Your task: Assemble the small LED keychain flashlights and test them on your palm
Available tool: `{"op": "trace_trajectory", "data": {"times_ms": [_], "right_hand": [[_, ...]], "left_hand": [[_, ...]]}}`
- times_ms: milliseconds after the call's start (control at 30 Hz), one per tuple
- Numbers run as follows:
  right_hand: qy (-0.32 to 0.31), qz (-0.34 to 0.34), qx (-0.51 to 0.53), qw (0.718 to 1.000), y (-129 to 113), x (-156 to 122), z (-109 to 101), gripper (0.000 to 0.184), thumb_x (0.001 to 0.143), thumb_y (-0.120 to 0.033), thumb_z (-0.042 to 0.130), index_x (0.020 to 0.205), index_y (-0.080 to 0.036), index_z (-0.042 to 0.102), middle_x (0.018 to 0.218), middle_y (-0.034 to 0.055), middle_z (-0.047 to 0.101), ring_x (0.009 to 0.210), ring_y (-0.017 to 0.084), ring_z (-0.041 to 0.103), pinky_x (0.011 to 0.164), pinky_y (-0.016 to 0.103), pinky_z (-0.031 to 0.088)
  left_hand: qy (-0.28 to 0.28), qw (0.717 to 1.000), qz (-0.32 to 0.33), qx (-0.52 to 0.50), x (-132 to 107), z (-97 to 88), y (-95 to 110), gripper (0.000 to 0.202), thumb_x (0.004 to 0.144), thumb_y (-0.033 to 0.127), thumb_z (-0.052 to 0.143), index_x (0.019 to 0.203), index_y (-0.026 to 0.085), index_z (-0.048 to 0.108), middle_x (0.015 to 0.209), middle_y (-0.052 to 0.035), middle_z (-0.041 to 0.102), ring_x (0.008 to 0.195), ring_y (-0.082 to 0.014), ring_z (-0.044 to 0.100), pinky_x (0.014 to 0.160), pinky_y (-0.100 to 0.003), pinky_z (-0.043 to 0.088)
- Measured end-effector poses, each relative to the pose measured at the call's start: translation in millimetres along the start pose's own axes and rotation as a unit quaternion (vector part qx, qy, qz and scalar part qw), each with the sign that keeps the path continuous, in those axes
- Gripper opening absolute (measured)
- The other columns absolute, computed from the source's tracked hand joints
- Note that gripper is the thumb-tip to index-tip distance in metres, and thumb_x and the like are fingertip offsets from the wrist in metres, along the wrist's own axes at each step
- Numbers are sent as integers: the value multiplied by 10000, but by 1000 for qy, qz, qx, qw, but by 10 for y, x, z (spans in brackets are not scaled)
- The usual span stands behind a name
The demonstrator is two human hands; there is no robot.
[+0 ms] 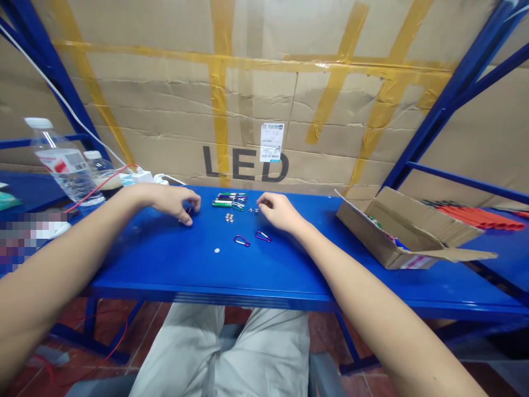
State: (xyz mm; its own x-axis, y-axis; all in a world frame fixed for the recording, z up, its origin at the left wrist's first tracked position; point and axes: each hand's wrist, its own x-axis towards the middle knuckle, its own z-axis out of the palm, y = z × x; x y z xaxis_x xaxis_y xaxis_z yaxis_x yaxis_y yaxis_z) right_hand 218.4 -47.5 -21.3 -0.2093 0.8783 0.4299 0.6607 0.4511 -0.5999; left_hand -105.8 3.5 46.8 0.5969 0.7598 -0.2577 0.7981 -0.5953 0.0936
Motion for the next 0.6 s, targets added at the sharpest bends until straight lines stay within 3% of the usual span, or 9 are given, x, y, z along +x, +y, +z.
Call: {"op": "trace_trajectory", "data": {"times_ms": [133,267,333,367,467,533,600], "right_hand": [[-1,-4,0,1000,4,-3,1,137,843,-205,548,885,-179,676,770,34,695,731,192,628,697,320,485],[-1,0,4,1000,21,-2,-1,129,838,-201,556,881,-178,676,797,44,708,744,198,635,715,336,495],[5,5,18,1000,19,1,1,124,832,-200,569,890,-177,676,809,48,713,757,201,641,732,345,501],[9,9,34,999,6,1,5,119,833,-209,577,893,-176,675,808,50,714,757,200,643,735,346,505],[0,32,114,993,-98,-16,28,141,858,-276,592,887,-166,676,803,63,720,737,190,646,722,336,516],[-32,49,168,984,-221,-47,54,194,869,-323,599,898,-153,688,845,83,738,747,185,649,721,327,517],[-58,43,199,977,-355,-87,88,220,857,-357,625,886,-153,700,863,79,741,749,175,644,716,309,512]], "left_hand": [[-3,1000,1,30,11,35,-73,518,568,390,837,1029,221,671,966,-42,728,729,-180,633,617,-244,445],[10,999,-8,38,49,68,-26,444,631,321,795,1040,210,660,1004,-59,694,743,-180,613,656,-271,467],[75,996,32,21,79,81,56,437,693,308,749,1106,210,642,1080,-72,665,851,-205,619,761,-308,495],[136,988,70,12,102,92,114,450,724,310,726,1151,212,623,1124,-78,647,945,-225,611,840,-331,495],[324,928,183,-16,187,161,354,526,786,350,708,1263,202,544,1243,-97,597,1208,-283,506,1043,-414,423],[376,898,227,-27,234,234,546,561,806,380,722,1297,207,511,1264,-106,589,1219,-293,494,1067,-444,402],[385,885,260,-20,258,313,721,535,840,390,711,1298,208,503,1284,-113,589,1217,-291,501,1076,-450,393]]}}
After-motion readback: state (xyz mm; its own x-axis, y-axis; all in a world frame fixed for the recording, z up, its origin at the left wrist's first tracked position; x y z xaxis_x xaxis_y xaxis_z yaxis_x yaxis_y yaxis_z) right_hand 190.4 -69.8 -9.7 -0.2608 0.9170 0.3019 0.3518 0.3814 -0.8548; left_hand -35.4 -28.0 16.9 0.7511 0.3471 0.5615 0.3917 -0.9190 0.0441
